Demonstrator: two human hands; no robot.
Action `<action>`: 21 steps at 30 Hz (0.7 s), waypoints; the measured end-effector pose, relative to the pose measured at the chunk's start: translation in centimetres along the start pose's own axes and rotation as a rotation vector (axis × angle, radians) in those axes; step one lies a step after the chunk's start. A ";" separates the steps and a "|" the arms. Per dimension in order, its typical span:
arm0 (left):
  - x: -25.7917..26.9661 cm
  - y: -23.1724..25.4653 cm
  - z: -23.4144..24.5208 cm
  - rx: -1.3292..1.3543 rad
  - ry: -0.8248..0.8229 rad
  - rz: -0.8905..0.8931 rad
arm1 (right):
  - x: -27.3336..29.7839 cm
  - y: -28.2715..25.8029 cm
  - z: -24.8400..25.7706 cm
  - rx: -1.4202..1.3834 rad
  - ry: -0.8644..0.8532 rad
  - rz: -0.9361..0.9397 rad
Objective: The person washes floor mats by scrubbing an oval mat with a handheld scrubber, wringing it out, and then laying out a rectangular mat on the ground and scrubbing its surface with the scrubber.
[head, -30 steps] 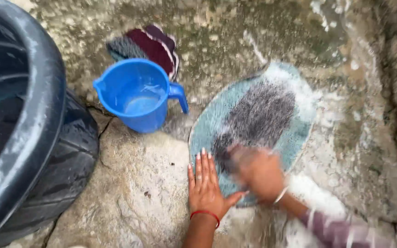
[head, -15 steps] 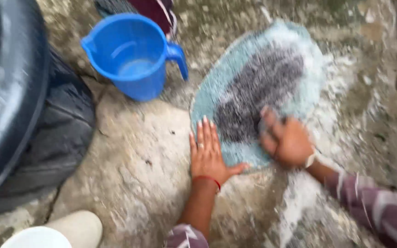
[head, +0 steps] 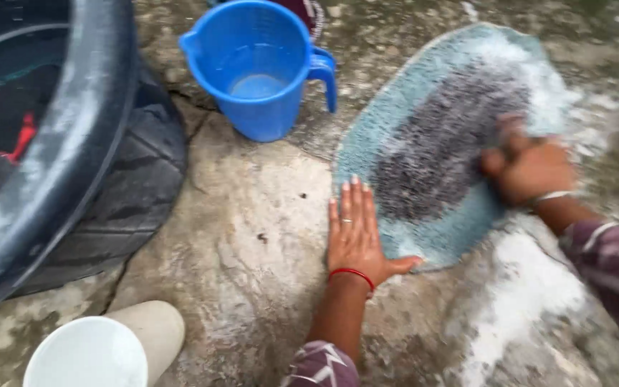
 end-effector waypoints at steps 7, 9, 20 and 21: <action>0.1 -1.7 1.4 0.038 0.317 0.040 | 2.0 -11.6 -1.8 -0.096 -0.075 0.069; -0.2 -1.6 -0.9 0.000 0.180 -0.007 | 7.1 -19.5 0.2 -0.128 -0.094 0.637; -3.2 -4.2 3.6 -0.014 0.113 -0.019 | 0.6 -16.1 -0.1 -0.003 -0.105 0.133; -3.1 -4.8 4.3 -0.070 0.112 0.006 | 1.9 -17.5 -0.2 0.002 -0.110 0.236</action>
Point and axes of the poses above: each hand's wrist, its own x-axis away from the middle knuckle, its own z-axis out of the back of the hand, y = z × x, the point moved 10 cm from there along -x, towards the middle knuckle, and after that the axes turned 2 degrees about -x, right-handed, at the moved point
